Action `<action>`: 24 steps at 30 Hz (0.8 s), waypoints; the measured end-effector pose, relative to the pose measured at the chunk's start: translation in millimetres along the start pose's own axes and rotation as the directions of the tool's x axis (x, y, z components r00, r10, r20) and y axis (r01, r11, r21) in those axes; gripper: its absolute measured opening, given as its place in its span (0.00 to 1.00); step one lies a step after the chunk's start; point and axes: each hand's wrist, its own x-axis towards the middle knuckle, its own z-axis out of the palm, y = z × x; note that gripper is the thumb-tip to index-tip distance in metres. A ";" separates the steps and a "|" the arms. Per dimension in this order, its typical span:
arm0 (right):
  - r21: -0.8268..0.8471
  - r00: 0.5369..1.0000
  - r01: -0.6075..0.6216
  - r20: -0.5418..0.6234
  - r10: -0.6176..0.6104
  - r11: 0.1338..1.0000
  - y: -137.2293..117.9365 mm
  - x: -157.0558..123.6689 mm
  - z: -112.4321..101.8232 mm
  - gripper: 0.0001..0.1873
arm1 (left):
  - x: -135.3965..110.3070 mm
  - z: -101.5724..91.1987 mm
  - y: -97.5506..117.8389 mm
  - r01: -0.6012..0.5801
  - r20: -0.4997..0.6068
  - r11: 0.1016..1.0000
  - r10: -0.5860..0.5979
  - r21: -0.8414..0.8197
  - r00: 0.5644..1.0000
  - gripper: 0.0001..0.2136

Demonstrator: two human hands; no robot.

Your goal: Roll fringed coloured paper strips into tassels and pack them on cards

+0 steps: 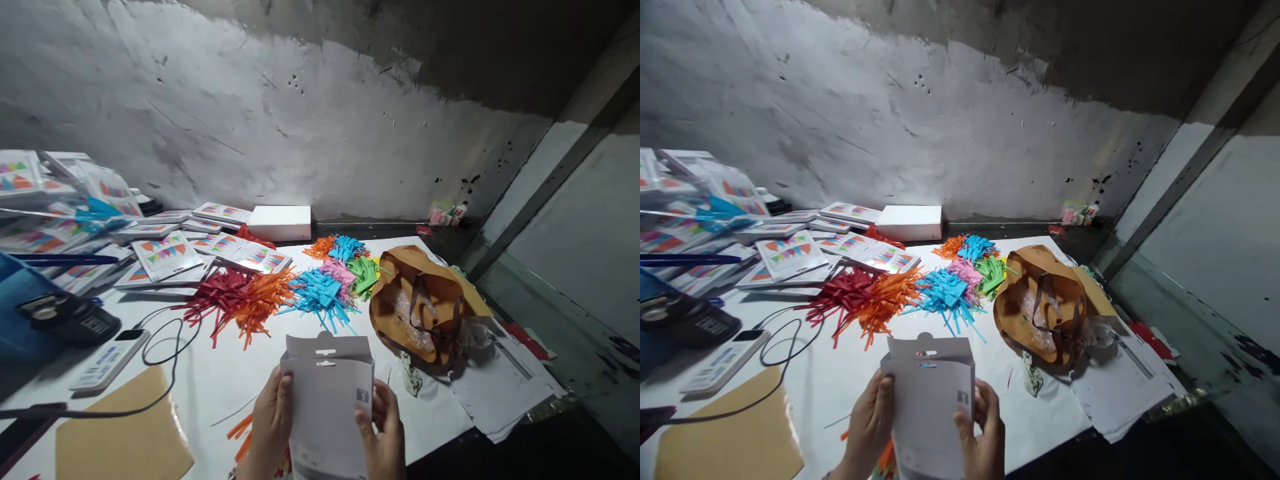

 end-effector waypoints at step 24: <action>0.366 0.961 -0.144 0.273 0.042 0.919 -45.3 26.4 -6.6 0.10 | -11.1 -5.0 -2.1 -0.033 -0.025 0.995 0.035 0.091 0.999 0.24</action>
